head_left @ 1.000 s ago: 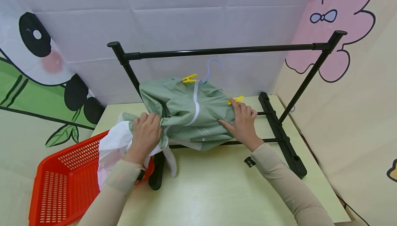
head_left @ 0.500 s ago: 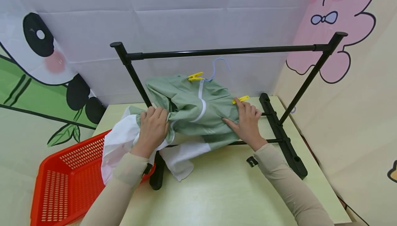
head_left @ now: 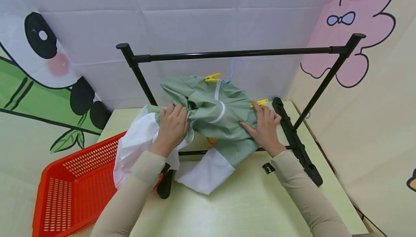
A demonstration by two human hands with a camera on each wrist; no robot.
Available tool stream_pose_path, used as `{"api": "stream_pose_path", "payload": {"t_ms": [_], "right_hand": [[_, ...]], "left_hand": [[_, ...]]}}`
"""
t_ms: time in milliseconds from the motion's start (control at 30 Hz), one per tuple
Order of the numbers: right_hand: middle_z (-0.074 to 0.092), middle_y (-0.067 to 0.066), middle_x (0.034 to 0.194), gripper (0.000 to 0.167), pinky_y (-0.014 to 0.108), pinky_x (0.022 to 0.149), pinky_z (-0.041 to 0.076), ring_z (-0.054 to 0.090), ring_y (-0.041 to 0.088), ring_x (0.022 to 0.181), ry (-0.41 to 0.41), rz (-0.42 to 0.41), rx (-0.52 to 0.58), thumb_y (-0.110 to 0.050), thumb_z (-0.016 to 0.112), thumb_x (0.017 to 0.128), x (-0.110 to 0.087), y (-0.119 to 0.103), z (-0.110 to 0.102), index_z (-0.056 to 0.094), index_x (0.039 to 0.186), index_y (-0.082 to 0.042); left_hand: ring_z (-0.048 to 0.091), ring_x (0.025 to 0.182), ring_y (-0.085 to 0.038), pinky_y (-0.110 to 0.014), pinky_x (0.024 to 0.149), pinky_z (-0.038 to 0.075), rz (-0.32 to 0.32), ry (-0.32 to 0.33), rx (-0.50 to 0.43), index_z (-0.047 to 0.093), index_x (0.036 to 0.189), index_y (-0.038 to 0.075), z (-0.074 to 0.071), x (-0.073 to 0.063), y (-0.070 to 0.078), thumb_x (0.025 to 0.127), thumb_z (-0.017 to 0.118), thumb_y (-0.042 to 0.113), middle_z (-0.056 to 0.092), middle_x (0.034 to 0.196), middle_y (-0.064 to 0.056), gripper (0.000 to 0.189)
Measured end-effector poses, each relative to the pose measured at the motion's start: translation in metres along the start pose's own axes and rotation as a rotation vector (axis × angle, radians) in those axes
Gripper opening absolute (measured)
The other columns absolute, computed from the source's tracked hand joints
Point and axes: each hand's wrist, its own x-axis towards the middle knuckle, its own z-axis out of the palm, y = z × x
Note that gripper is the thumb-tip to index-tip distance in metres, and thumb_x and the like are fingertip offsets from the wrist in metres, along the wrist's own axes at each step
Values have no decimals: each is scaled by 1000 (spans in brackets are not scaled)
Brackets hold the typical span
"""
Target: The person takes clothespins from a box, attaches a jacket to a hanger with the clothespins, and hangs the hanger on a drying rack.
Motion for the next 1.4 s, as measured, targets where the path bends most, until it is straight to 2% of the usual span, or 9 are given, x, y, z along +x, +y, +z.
{"api": "stream_pose_path", "payload": {"t_ms": [100, 233, 367, 500, 600, 700, 800, 1233, 1400], "right_hand": [[48, 27, 120, 87, 59, 79, 22, 39, 43, 91, -4, 17, 5, -37, 82, 78, 0, 0, -2, 42, 146, -1], [48, 26, 121, 85, 58, 76, 22, 37, 43, 90, -4, 30, 8, -37, 81, 79, -1, 4, -4, 43, 146, -1], [47, 26, 121, 85, 57, 75, 20, 37, 43, 88, 4, 23, 10, -60, 65, 88, -1, 10, -6, 43, 146, -2], [47, 28, 119, 94, 58, 75, 19, 36, 44, 86, 13, 24, 11, -76, 43, 88, -1, 15, -9, 42, 147, -2], [46, 28, 119, 88, 58, 75, 19, 36, 45, 88, 10, 37, 17, -68, 55, 89, -1, 18, -12, 42, 147, -3], [46, 28, 120, 82, 57, 76, 18, 36, 45, 90, 0, 57, 23, -46, 75, 86, -2, 20, -15, 42, 147, -3], [46, 28, 122, 82, 56, 75, 17, 35, 45, 91, -1, 78, 35, -29, 84, 79, -3, 23, -19, 43, 146, -3], [45, 29, 122, 84, 61, 83, 12, 36, 49, 95, 19, 106, 63, -21, 87, 77, -7, 50, -35, 43, 145, 1], [45, 30, 121, 81, 60, 83, 11, 34, 48, 94, 35, 116, 71, -30, 82, 82, -9, 57, -42, 42, 146, 0]], "left_hand": [[37, 75, -34, -48, 66, 27, -3, -18, 1, 44, 85, 1, 2, 5, 3, 99, 49, 17, 45, 83, -12, 22], [38, 77, -33, -47, 68, 28, 2, -25, -4, 44, 85, 2, 6, 10, 6, 98, 52, 16, 45, 84, -12, 21], [37, 77, -32, -46, 68, 27, 10, -35, -9, 44, 84, 2, 10, 15, 10, 98, 52, 13, 45, 84, -11, 19], [37, 78, -31, -46, 68, 25, 14, -52, -10, 44, 85, 2, 14, 23, 14, 97, 51, 11, 44, 84, -11, 16], [37, 80, -31, -45, 69, 24, 12, -65, -12, 45, 86, 2, 16, 29, 19, 97, 50, 11, 44, 85, -11, 14], [38, 82, -30, -45, 70, 24, 3, -80, -15, 46, 88, 2, 18, 36, 23, 97, 50, 11, 45, 86, -11, 13], [38, 83, -30, -45, 71, 25, -1, -94, -9, 48, 89, 2, 22, 42, 28, 96, 52, 11, 46, 87, -11, 12], [39, 88, -29, -43, 72, 27, 3, -141, 13, 51, 94, 4, 39, 65, 53, 97, 58, 15, 49, 93, -10, 14], [39, 89, -28, -43, 72, 27, 7, -143, 8, 52, 95, 4, 44, 76, 62, 96, 59, 16, 50, 96, -9, 13]]}}
